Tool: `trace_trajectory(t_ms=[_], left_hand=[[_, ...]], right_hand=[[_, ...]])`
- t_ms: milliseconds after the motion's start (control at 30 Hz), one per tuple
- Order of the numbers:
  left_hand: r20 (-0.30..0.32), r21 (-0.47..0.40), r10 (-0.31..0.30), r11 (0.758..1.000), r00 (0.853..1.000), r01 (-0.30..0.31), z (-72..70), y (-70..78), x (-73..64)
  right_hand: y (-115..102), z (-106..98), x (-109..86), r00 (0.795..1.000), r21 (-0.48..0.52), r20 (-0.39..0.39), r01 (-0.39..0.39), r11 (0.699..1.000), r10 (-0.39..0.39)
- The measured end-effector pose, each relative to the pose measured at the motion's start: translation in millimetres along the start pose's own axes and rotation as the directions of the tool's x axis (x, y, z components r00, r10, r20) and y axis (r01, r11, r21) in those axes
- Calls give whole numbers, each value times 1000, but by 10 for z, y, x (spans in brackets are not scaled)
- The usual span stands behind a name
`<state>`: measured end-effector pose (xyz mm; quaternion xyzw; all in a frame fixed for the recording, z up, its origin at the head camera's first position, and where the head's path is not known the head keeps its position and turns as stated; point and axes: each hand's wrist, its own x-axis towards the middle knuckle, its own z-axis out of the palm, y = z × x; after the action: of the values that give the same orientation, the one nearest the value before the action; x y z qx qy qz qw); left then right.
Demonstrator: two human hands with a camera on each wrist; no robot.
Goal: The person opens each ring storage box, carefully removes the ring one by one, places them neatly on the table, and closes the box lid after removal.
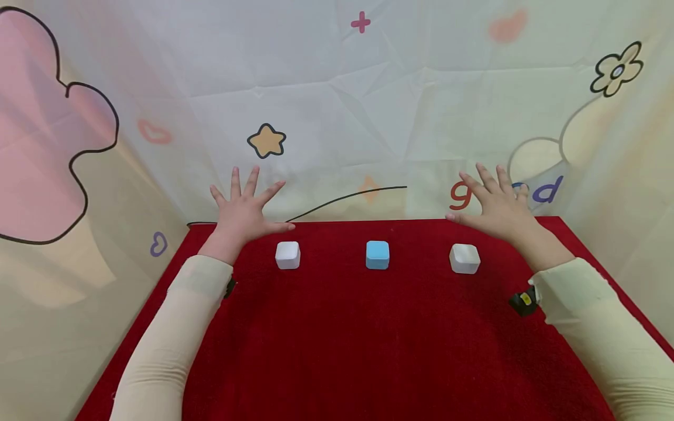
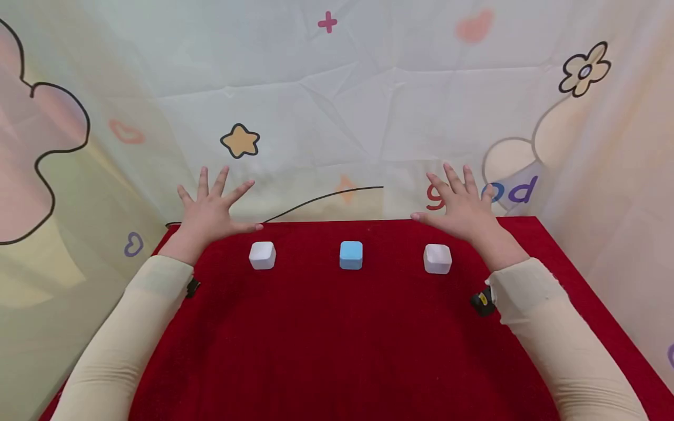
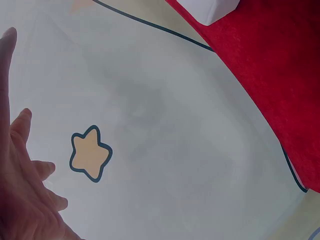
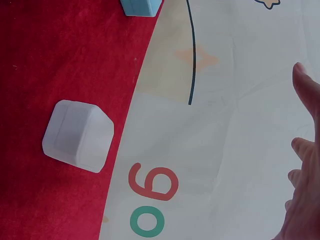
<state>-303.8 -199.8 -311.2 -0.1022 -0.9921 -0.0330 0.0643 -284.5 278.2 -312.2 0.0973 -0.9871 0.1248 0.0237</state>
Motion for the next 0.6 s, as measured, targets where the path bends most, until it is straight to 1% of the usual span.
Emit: trace_trajectory(t_ms=[267,600], left_hand=[[2,-1,0,1000,1000,0,-14,-11,1],[-9,-7,-5,1000,1000,5,-27,-20,-2]], right_hand=[[-3,2,-3,1000,0,7,-7,1000,7],[-6,-12,3,1000,-9,-9,-3,1000,3]])
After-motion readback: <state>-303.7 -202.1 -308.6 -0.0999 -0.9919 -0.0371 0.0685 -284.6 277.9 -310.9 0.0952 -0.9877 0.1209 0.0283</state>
